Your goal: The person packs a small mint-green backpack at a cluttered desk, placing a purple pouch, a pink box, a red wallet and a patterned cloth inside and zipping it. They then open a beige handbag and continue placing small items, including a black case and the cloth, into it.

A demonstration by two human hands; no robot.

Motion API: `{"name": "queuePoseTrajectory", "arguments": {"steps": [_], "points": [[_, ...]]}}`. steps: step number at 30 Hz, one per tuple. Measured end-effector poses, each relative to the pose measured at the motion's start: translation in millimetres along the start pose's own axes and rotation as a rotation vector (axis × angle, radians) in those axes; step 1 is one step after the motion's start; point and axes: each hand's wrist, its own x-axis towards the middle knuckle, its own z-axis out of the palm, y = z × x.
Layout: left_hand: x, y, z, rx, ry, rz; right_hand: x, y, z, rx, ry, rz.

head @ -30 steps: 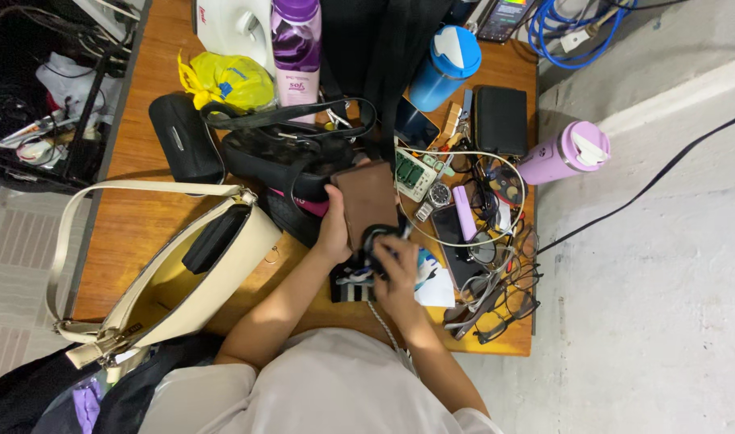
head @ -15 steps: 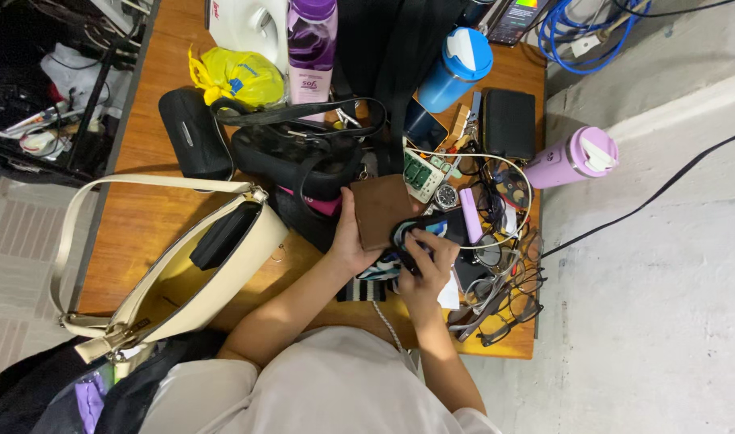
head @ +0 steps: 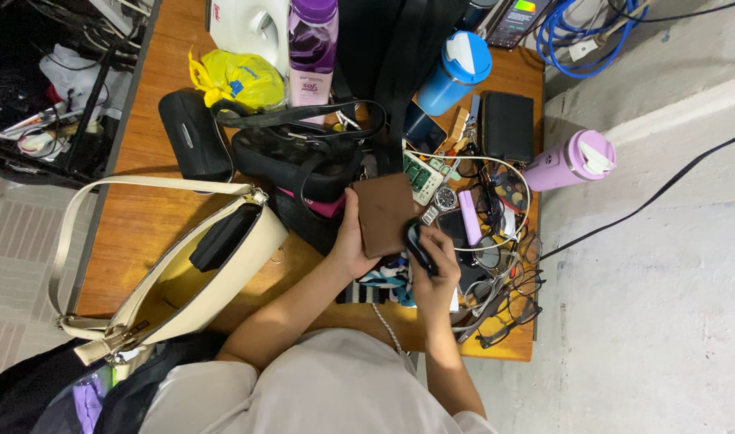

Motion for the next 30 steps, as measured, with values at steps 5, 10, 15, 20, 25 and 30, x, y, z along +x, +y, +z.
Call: {"name": "queuePoseTrajectory", "arguments": {"steps": [5,10,15,20,25,30], "points": [[5,-4,-7,0.293,0.220,0.126,-10,-1,-4,0.171,0.100,0.185],[9,-8,-14,0.872,0.414,0.325,-10,-33,-4,-0.195,0.026,-0.117],[11,-8,-16,0.858,0.305,0.240,5,-50,-4,-0.104,-0.058,-0.166],[11,-14,-21,0.773,0.159,0.225,30,-37,2,-0.145,0.094,-0.171],[17,-18,-28,0.769,0.209,0.299,29,-24,12,-0.083,0.128,-0.155],[15,-23,-35,0.655,0.246,0.246,-9,-25,24,0.003,0.150,-0.128]]}}
